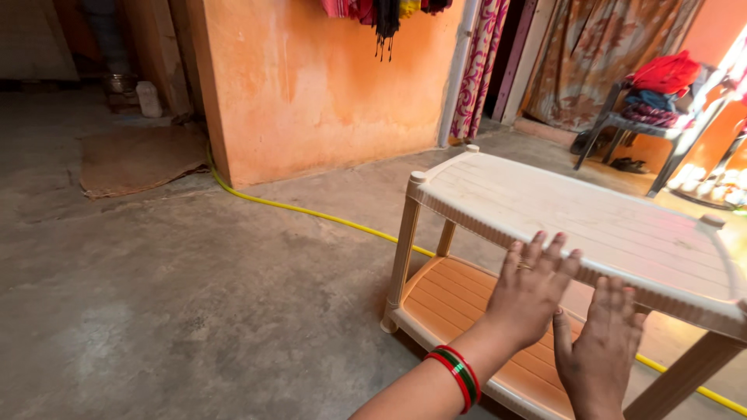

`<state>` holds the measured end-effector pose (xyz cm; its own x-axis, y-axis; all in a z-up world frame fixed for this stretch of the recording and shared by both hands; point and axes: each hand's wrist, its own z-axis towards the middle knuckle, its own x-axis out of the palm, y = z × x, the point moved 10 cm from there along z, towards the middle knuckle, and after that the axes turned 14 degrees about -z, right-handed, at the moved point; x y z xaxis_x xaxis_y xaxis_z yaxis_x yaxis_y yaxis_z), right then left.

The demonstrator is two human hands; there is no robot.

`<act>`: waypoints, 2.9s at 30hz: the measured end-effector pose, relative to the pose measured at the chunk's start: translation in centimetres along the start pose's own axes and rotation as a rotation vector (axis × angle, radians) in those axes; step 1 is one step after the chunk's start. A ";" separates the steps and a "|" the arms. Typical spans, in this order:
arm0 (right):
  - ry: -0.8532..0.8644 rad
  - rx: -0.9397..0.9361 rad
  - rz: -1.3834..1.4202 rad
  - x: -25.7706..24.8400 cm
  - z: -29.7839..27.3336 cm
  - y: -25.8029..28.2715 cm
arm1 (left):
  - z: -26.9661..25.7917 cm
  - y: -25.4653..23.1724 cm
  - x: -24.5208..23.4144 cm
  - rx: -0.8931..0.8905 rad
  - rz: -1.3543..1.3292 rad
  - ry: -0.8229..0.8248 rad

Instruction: The person assembles a two-tier plastic step stool by hand. They attach the legs to the top tier, then place the bottom tier onto the legs, and finally secure the top tier onto the assembled frame.

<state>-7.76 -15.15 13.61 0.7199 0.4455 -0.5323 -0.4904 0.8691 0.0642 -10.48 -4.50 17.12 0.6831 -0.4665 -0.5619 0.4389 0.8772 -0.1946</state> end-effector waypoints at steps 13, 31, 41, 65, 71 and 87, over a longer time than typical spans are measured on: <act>0.104 0.154 -0.305 -6.0 -1.4 -9.9 | 1.5 -12.7 6.9 0.209 0.168 0.097; 0.116 0.013 -0.296 -7.8 -8.0 -13.4 | -3.4 -17.8 10.1 0.151 0.023 0.227; 0.128 -0.141 -0.173 -5.8 -6.4 -3.6 | -6.3 -9.7 5.3 -0.002 0.100 0.277; 0.093 -0.334 0.102 3.4 -4.3 18.5 | -13.8 8.4 -9.7 -0.265 0.348 0.158; 0.101 -0.344 0.128 4.4 -4.8 21.3 | -15.0 11.2 -11.0 -0.319 0.385 0.201; 0.445 -0.509 -0.664 6.0 -12.2 13.5 | -19.1 6.2 -1.6 -0.331 0.236 0.425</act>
<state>-16.04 -3.37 0.99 0.7266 -0.3208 -0.6076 -0.2789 0.6705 -0.6875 -19.99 3.81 1.47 0.4162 -0.2271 -0.8805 0.0511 0.9726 -0.2267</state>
